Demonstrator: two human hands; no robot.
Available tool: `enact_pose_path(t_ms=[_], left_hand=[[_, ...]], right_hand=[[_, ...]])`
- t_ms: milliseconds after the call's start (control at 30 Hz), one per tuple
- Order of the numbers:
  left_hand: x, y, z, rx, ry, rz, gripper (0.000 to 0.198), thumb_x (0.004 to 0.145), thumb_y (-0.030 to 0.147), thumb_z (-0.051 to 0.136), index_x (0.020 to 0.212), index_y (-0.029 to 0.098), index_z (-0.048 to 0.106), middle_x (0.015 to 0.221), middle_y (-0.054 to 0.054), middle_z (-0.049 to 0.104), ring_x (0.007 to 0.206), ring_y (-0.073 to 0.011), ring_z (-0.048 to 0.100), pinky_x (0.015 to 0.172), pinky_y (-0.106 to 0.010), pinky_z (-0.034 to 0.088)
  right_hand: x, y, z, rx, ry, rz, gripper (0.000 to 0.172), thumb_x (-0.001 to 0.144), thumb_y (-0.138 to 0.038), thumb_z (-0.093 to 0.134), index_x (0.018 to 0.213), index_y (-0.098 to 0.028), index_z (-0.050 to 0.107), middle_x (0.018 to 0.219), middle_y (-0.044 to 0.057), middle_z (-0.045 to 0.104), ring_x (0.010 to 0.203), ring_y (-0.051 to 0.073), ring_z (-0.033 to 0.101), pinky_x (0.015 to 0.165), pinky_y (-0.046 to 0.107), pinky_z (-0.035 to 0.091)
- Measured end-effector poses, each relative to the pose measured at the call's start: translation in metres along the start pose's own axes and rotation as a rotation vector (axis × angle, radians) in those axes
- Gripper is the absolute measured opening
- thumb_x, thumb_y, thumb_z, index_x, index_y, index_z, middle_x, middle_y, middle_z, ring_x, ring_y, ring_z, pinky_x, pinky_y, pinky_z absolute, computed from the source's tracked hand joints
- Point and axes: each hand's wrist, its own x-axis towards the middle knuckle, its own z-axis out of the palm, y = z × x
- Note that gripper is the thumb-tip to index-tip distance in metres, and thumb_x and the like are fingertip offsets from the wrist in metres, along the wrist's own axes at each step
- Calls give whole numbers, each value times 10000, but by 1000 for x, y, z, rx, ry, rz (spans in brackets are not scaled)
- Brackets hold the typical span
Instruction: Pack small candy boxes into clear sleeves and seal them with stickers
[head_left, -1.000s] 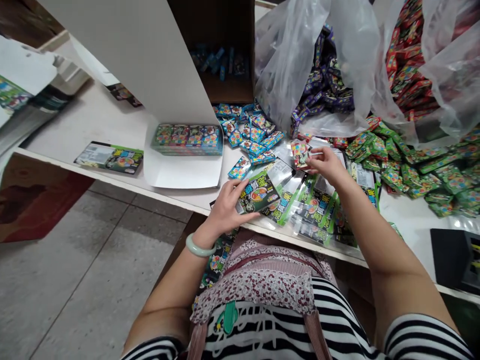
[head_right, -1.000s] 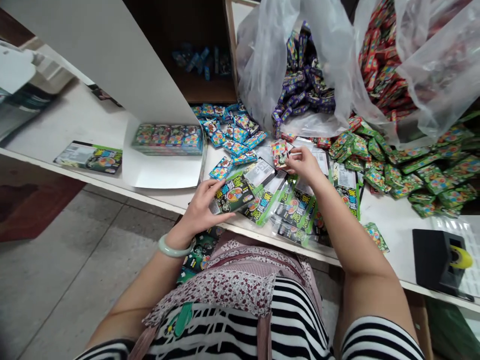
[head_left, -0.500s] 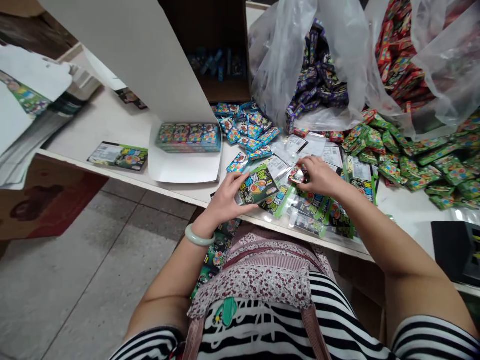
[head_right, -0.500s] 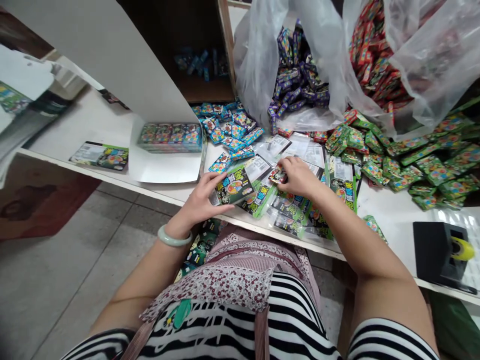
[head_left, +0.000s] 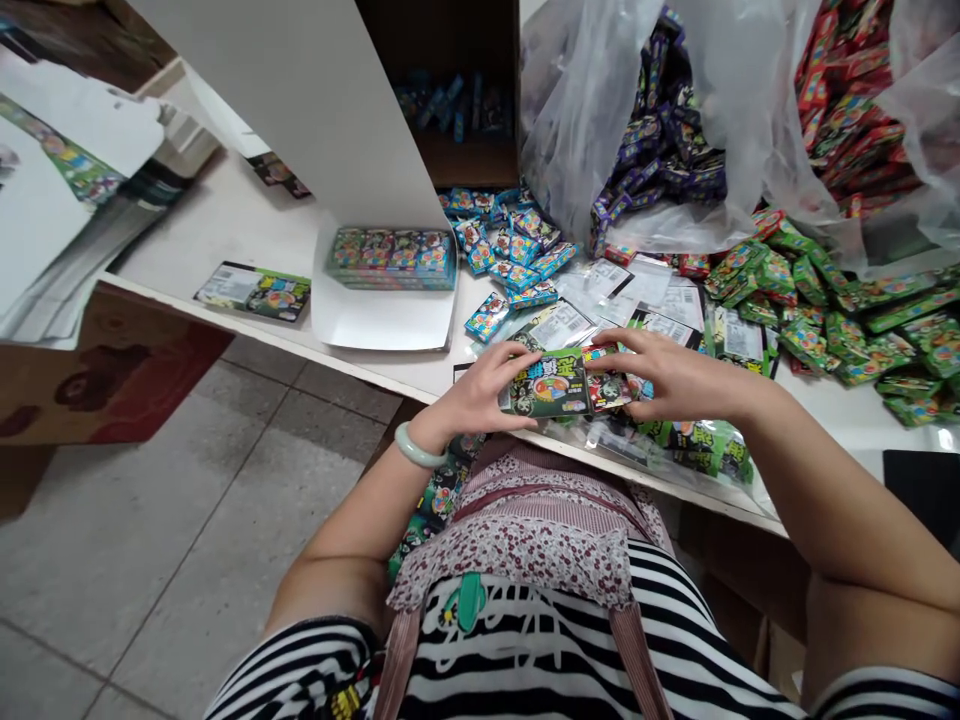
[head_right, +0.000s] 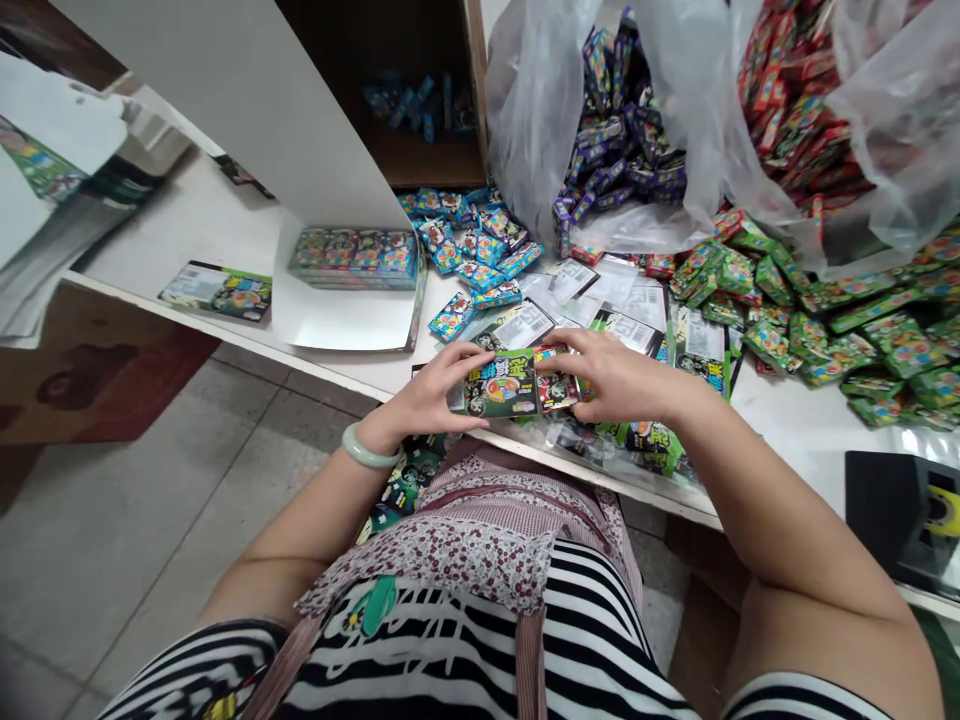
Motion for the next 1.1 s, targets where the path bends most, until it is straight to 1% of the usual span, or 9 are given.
enact_pose_path(t_ms=[133,333,433,567,633,700,767,933,1100], left_hand=[[5,1,-1,-44,-43,-16,896,773,588,778,1524,272,404,1350,-149,511,1262,-342,552,1067,-575,516],[8,3,2,-56,50,-62,900,755,612,785,1505,255,438,1324,-142,516,1253,-341,549,1081,-585,500],[4,3,4,-22,108,-95,906,762,611,782,1517,272,414,1336,-139,502,1254,-335,543,1075,-586,503],[2,3,6,-10,133,-25,920,776,609,772,1539,280,377,1319,-136,502,1227,-331,552,1043,-582,526],[2,2,5,3,169,-25,925,783,598,772,1551,287,361,1312,-131,500,1224,-332,550,1042,-583,527],[2,1,1,22,208,-49,921,787,590,773,1556,301,356,1320,-125,491,1230,-332,545,1054,-583,521],[1,1,-4,37,225,-57,926,785,592,775,1559,309,353,1323,-121,487,1231,-330,543,1058,-580,520],[1,5,-10,49,245,-41,931,792,587,772,1565,287,346,1306,-129,496,1208,-321,552,1025,-549,547],[-7,-1,-14,79,278,-79,920,804,597,754,1568,296,339,1312,-132,495,1207,-334,550,1025,-558,543]], right_hand=[[5,2,1,7,-11,6,629,753,-192,719,1364,-299,616,1511,100,516,1374,353,512,1131,578,428],[10,-1,9,129,135,35,798,803,-317,741,1513,-246,386,1570,147,403,1490,307,377,1206,508,382],[7,-13,17,116,242,77,620,871,-378,681,1443,-285,459,1470,126,526,1474,334,394,1222,603,310],[10,-19,24,208,235,53,421,935,-392,602,1351,-347,552,1363,58,647,1484,323,397,1238,661,204],[23,-3,18,285,353,107,353,948,-384,579,1298,-337,598,1248,46,708,1388,302,519,1207,613,300],[46,28,7,312,587,271,271,966,-356,528,1197,-287,652,1108,52,740,1195,274,651,1105,533,440],[79,65,-5,235,784,469,241,937,-305,546,1128,-220,665,1099,86,731,1094,276,673,1024,492,491],[157,125,-12,72,748,688,593,777,-239,723,1327,-139,525,1246,164,666,1182,338,604,1037,500,456],[150,137,-7,208,859,729,355,829,-246,610,1177,-201,558,1015,79,696,981,260,668,928,428,514]])
